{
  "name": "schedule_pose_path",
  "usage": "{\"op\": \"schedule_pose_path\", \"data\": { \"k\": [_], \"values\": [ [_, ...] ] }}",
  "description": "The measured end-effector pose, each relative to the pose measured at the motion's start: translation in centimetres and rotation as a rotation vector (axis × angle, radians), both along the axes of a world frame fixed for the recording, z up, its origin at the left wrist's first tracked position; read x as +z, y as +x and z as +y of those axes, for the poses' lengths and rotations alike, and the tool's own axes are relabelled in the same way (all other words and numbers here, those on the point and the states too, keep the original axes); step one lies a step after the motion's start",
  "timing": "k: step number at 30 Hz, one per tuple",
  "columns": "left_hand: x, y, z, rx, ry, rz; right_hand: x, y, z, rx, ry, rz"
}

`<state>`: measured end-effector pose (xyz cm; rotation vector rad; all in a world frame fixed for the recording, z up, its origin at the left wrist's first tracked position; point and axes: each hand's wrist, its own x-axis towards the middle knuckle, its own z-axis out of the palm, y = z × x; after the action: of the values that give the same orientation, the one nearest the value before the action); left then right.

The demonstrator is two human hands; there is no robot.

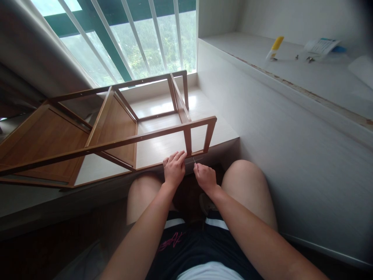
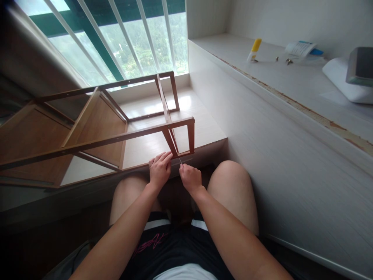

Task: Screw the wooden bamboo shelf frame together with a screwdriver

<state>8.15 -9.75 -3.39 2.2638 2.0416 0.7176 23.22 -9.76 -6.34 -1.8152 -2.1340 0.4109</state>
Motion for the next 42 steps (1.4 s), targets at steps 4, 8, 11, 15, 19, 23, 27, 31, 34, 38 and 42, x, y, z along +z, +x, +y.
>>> {"op": "schedule_pose_path", "data": {
  "k": [4,8,11,15,19,23,27,31,34,38,42],
  "values": [
    [0.0,0.0,0.0,-0.005,-0.001,0.009,-0.3,-0.2,0.0,-0.019,-0.016,0.199],
    [0.1,0.0,0.0,-0.008,-0.001,0.019,-0.9,-1.0,-0.1,-0.013,-0.195,0.834],
    [0.1,0.1,0.0,-0.007,0.0,0.024,-1.1,-1.7,-0.5,-0.044,-0.523,1.425],
    [0.1,0.1,0.0,-0.001,0.007,0.023,-0.8,-1.7,-0.7,0.046,-0.93,1.925],
    [0.1,0.1,0.0,0.001,0.005,0.034,-0.4,-1.1,-0.5,0.089,-1.074,2.065],
    [0.1,0.0,0.0,0.004,-0.007,0.04,-0.3,-1.0,-0.4,0.052,-1.064,2.022],
    [0.1,0.0,0.1,0.003,-0.014,0.038,-0.1,-1.2,-0.6,0.045,-1.028,1.961],
    [0.0,-0.1,0.1,0.001,-0.012,0.023,0.2,-1.2,-0.8,0.019,-0.974,1.837],
    [0.0,-0.1,0.0,0.002,-0.016,0.014,0.5,-1.1,-0.8,-0.017,-0.935,1.722],
    [0.1,-0.1,0.0,0.001,-0.026,0.009,0.3,-1.1,-1.3,-0.015,-0.924,1.692],
    [0.2,-0.1,0.0,0.004,-0.022,0.001,-0.5,-1.7,-2.1,0.035,-0.9,1.664]
  ]
}}
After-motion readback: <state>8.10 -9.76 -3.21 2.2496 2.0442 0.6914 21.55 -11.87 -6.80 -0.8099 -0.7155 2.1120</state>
